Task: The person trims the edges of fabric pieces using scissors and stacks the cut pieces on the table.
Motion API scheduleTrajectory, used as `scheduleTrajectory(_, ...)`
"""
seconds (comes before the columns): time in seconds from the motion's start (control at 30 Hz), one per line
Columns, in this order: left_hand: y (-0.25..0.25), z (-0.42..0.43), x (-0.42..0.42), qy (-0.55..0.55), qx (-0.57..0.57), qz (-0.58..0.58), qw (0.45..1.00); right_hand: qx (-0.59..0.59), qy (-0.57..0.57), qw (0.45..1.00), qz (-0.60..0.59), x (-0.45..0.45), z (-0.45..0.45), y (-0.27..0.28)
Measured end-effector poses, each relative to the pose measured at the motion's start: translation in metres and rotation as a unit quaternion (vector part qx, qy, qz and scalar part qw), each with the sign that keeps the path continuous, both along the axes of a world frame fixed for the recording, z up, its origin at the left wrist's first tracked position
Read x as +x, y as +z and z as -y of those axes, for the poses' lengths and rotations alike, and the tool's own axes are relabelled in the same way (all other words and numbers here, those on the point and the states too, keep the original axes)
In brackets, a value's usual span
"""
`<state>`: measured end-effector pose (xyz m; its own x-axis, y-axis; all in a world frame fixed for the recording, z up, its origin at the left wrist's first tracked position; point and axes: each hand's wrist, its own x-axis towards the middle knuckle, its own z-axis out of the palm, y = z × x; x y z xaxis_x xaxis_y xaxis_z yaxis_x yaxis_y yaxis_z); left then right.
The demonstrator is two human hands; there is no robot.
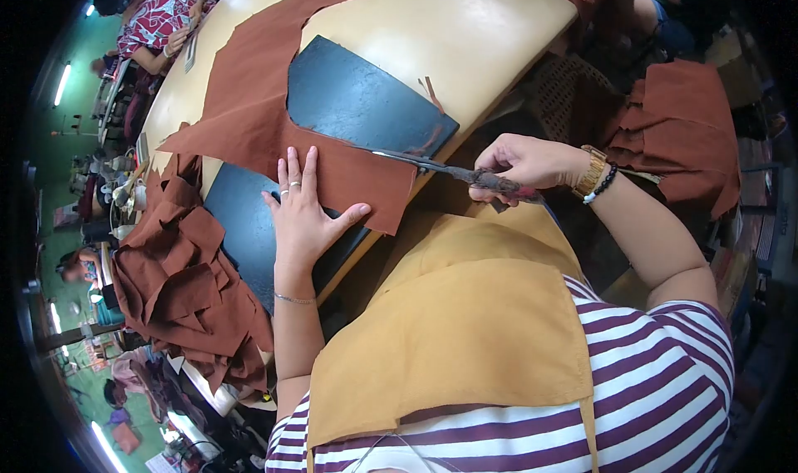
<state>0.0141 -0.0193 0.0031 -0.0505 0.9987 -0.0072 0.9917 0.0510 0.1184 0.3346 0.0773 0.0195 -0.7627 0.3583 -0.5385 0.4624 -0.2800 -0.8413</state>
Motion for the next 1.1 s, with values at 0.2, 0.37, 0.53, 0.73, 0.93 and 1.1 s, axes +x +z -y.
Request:
scheduleTrajectory(0.2, -0.001, 0.0, -0.002, 0.001, 0.004, 0.001, 1.0, 0.003, -0.009, 1.0, 0.027, 0.001, 0.002, 0.011)
scheduleTrajectory(0.37, -0.001, -0.001, -0.001, 0.001, 0.003, 0.002, 1.0, -0.002, -0.008, 1.0, 0.029, -0.001, 0.002, 0.011)
scheduleTrajectory(0.53, 0.0, 0.0, 0.0, -0.004, -0.003, 0.001, 1.0, -0.015, -0.007, 1.0, -0.008, -0.018, -0.003, 0.004)
scheduleTrajectory(0.73, -0.013, -0.002, -0.011, 0.012, 0.02, -0.003, 1.0, -0.001, -0.012, 1.0, 0.008, -0.011, 0.0, 0.003)
scheduleTrajectory(0.93, -0.008, -0.003, -0.008, 0.031, 0.045, 0.0, 0.998, -0.009, -0.009, 1.0, -0.017, -0.021, -0.001, -0.006)
scheduleTrajectory(1.1, -0.002, -0.002, -0.006, 0.047, 0.043, -0.022, 0.998, -0.02, -0.021, 0.999, -0.037, -0.028, -0.001, -0.011)
